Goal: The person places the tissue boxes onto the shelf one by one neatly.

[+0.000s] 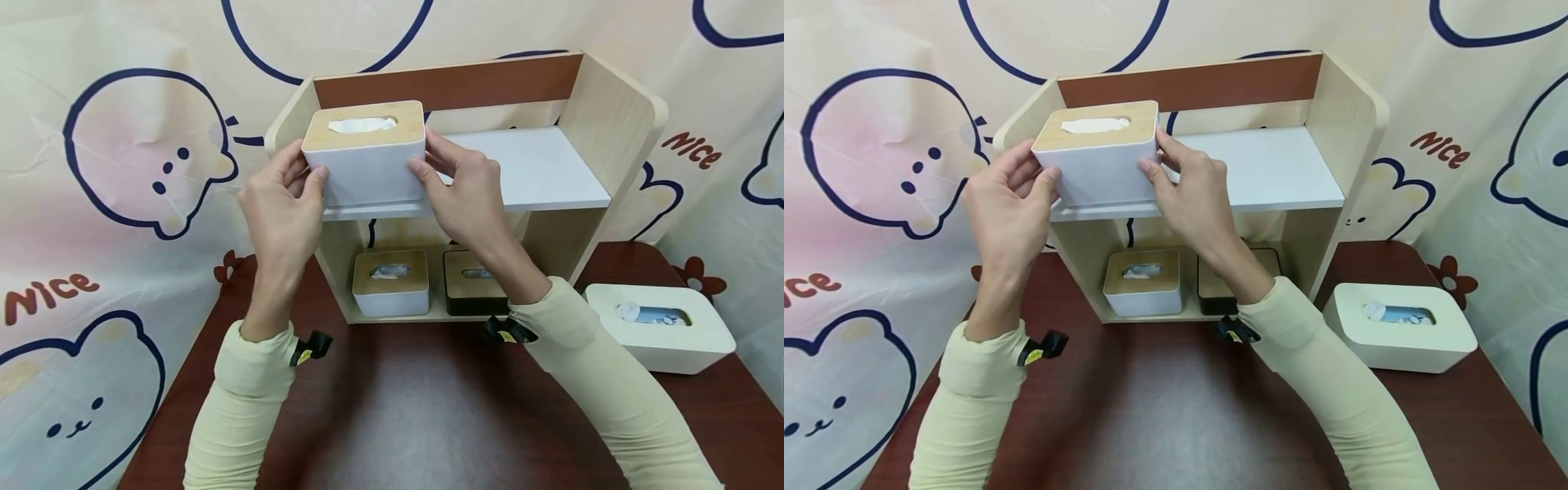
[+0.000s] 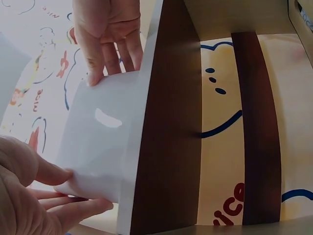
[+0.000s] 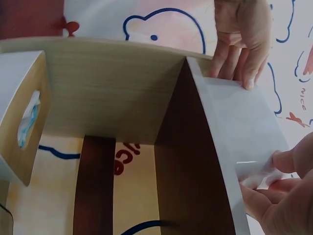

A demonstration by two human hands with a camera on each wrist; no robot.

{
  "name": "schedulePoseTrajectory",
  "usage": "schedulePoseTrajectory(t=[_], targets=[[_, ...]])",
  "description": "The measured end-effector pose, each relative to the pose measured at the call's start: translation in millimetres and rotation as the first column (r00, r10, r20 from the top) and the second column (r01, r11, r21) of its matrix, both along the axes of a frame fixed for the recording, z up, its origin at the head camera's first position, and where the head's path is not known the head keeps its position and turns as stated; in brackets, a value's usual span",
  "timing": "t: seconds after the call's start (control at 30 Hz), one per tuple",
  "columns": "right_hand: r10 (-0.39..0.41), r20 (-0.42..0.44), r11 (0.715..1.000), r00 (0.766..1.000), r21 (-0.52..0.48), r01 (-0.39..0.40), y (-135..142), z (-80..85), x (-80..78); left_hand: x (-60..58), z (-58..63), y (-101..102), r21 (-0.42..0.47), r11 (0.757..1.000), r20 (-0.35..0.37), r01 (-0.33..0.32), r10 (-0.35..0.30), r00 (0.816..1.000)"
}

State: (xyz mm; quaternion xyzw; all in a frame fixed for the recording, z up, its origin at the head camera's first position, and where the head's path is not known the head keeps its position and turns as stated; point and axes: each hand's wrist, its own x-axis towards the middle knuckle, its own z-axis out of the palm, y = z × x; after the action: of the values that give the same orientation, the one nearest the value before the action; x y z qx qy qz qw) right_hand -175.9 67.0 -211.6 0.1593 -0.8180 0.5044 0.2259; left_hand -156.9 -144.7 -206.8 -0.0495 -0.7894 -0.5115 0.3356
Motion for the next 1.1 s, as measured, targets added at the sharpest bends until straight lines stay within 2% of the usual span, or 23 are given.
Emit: schedulePoseTrajectory(t=[0.3,0.67,0.9,1.1], targets=[[-0.012,0.015,0.999,1.000,0.038,0.011,0.0,-1.3,-2.0,-3.5,-3.6,2.1,-0.002,1.000,-0.025,-0.022,0.022,0.999],[0.021,0.044,1.000,0.999,0.006,-0.021,3.0,-4.4,-0.6,-1.0,-9.2,2.8,-0.026,0.999,-0.032,-0.023,0.022,0.999],[0.056,0.048,0.998,0.997,-0.035,-0.054,11.4,-9.2,7.4,10.5,-18.9,2.3,-0.029,1.000,-0.063,0.012,-0.014,0.998],[0.088,0.006,0.993,0.996,-0.085,-0.087,25.9,-20.4,18.5,26.9,-26.8,2.5,-0.029,0.999,-0.109,0.029,-0.032,0.994]])
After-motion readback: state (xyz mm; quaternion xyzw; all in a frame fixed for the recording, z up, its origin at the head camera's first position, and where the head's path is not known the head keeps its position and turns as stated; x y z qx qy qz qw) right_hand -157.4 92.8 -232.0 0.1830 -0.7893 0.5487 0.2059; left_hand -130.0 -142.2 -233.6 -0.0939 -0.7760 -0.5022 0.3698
